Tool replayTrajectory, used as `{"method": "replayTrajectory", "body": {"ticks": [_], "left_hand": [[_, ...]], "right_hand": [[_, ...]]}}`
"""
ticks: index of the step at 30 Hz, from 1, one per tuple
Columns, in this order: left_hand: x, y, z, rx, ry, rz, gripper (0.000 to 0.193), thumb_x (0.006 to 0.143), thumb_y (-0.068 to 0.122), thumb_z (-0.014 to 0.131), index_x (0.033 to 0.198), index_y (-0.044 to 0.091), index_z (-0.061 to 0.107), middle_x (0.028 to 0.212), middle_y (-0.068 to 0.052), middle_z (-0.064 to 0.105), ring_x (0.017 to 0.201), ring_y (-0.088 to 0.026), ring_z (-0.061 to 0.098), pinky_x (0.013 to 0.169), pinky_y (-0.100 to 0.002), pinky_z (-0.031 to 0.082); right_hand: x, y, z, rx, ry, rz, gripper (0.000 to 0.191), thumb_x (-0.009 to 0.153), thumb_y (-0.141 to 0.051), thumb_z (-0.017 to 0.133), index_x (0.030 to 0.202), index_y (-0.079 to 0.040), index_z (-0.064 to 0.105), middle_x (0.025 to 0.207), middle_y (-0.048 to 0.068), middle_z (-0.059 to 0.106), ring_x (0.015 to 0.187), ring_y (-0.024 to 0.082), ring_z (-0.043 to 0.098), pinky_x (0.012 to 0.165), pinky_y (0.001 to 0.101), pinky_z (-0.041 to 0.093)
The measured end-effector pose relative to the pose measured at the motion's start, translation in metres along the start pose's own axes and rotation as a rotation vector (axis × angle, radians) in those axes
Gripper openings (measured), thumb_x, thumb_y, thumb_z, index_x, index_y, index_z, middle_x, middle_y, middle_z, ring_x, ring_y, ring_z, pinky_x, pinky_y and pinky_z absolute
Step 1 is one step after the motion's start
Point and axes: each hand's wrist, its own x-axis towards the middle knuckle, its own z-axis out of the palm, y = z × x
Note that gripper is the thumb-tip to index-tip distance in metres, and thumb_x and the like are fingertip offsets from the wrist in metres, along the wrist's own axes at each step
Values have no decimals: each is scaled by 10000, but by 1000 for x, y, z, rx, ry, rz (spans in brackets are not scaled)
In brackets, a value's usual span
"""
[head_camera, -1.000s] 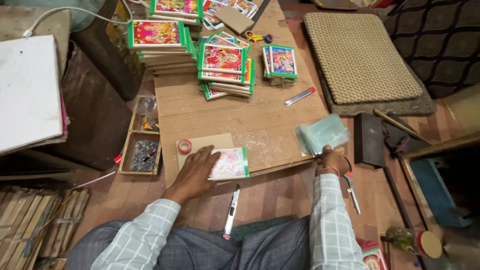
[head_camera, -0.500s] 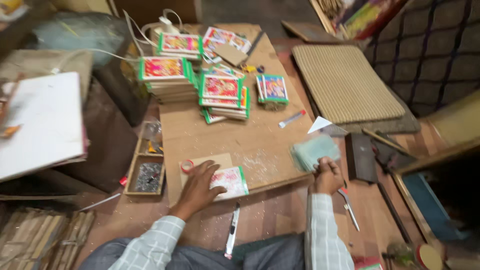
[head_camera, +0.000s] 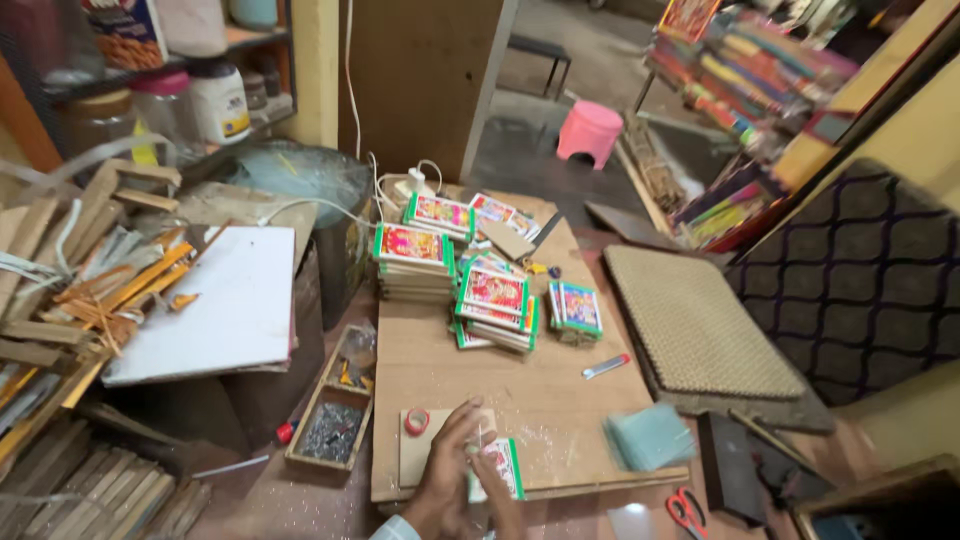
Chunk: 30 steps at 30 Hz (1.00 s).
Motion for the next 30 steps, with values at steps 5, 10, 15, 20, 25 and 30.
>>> {"method": "replayTrajectory", "body": {"ticks": [5,10,15,20,25,30], "left_hand": [[14,-16,-30,-242,-147,-176,749,916,632,495,1415,77,567,1292,-221,645,1169,-319,626,988,-449,526],[9,-43,-24,-867,-1061,-149,471,1228,451,418,1481,59,485,1355,-111,572,1262,-256,535,1086,-392,445],[-36,-56,-7,-747,-302,-318,620,951,440,590,1451,75,551,1453,-131,620,1342,-297,557,1114,-469,448],[-46,-6,-43,-550,-166,-224,670,918,558,619,1422,123,538,1209,-200,608,1106,-325,612,953,-456,514],[-67,17,-45,-358,-132,-176,761,856,624,564,1421,115,533,1129,-181,729,986,-277,718,877,-401,593],[-118,9,-12,-268,-289,-41,752,879,609,544,1444,115,533,1239,-62,731,1084,-168,680,941,-318,563]], "right_hand": [[10,3,36,-114,-133,-289,709,987,-432,506,1478,40,307,1486,249,345,1402,373,281,1151,485,155],[61,-34,-1,-295,-89,-242,741,1038,-392,427,1585,55,203,1629,278,252,1539,432,177,1237,529,57],[99,-80,-40,-125,-214,16,787,911,-228,554,1590,20,244,1650,272,255,1549,428,172,1232,491,104],[44,-119,-8,-164,-185,-11,775,921,-230,547,1587,25,243,1648,268,254,1546,421,178,1232,484,113],[17,-124,2,-166,-169,-64,763,931,-233,539,1583,29,243,1646,265,253,1543,413,184,1232,478,122],[58,-116,-28,-125,-200,-20,752,941,-235,531,1580,34,242,1644,262,252,1540,406,190,1232,472,132]]}}
